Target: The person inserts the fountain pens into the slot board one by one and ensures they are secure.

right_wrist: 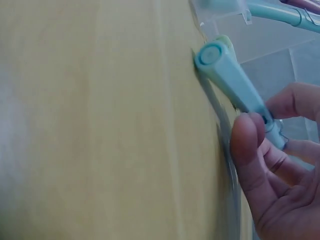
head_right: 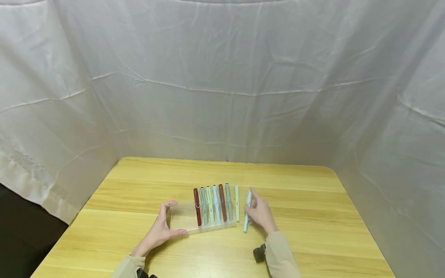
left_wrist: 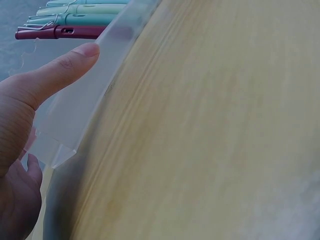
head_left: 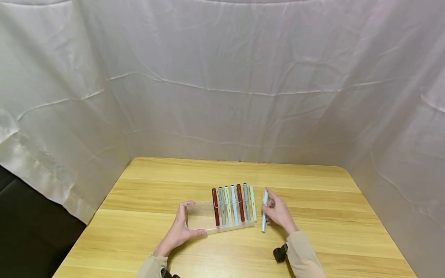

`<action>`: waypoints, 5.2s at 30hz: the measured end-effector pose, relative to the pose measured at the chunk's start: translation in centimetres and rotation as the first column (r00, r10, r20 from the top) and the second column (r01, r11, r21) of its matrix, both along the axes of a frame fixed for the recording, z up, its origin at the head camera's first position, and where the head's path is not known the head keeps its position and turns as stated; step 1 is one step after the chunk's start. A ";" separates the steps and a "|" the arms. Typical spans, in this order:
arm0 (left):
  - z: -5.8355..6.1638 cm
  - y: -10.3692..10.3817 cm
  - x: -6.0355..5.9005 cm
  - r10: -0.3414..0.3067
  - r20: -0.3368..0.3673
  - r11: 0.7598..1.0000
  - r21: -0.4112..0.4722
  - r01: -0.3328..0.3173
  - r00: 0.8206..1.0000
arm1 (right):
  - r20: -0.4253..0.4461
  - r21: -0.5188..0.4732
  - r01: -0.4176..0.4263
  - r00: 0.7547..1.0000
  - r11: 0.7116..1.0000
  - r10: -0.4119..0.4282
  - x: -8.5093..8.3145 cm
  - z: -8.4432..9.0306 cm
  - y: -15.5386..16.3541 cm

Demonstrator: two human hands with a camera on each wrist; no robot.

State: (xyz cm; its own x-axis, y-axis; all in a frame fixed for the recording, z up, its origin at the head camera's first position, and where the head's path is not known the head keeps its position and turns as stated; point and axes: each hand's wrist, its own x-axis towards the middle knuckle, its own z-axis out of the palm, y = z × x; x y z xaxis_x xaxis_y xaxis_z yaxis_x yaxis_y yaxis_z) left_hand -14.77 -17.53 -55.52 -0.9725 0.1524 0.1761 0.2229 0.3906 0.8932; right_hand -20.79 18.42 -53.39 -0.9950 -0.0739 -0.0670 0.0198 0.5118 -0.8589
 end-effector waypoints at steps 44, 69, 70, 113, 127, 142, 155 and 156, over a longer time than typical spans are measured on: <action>0.0 0.1 0.0 0.009 0.003 1.000 0.002 -0.009 1.000 | -0.239 -0.462 0.008 0.962 0.887 -0.134 1.4 2.7 -1.7; -0.1 0.0 0.0 0.011 -0.012 1.000 -0.016 -0.011 1.000 | -0.337 -0.445 -0.129 0.941 0.886 -0.032 3.0 3.5 -7.5; -0.1 0.0 0.0 0.011 -0.014 1.000 -0.016 -0.012 1.000 | -0.342 -0.440 -0.132 0.939 0.888 -0.030 3.0 3.5 -7.7; -0.2 0.1 -0.1 0.006 -0.004 1.000 0.008 -0.006 1.000 | -0.562 -0.175 -0.238 0.821 0.955 0.102 3.9 2.6 -13.5; -0.1 0.1 0.0 0.008 -0.003 1.000 0.001 -0.008 1.000 | -0.607 -0.059 -0.257 0.776 0.965 0.170 4.1 2.1 -14.4; -0.1 0.2 -0.1 0.008 -0.015 1.000 0.014 -0.008 1.000 | -0.579 0.047 -0.267 0.778 0.962 0.244 4.1 1.8 -14.7; -0.2 0.1 0.0 0.008 -0.018 1.000 0.002 -0.008 1.000 | -0.639 0.119 -0.259 0.719 0.959 0.273 3.9 1.4 -14.8; -0.2 0.1 0.0 0.007 -0.018 1.000 0.002 -0.007 1.000 | -0.644 0.123 -0.256 0.715 0.959 0.273 3.9 1.4 -14.8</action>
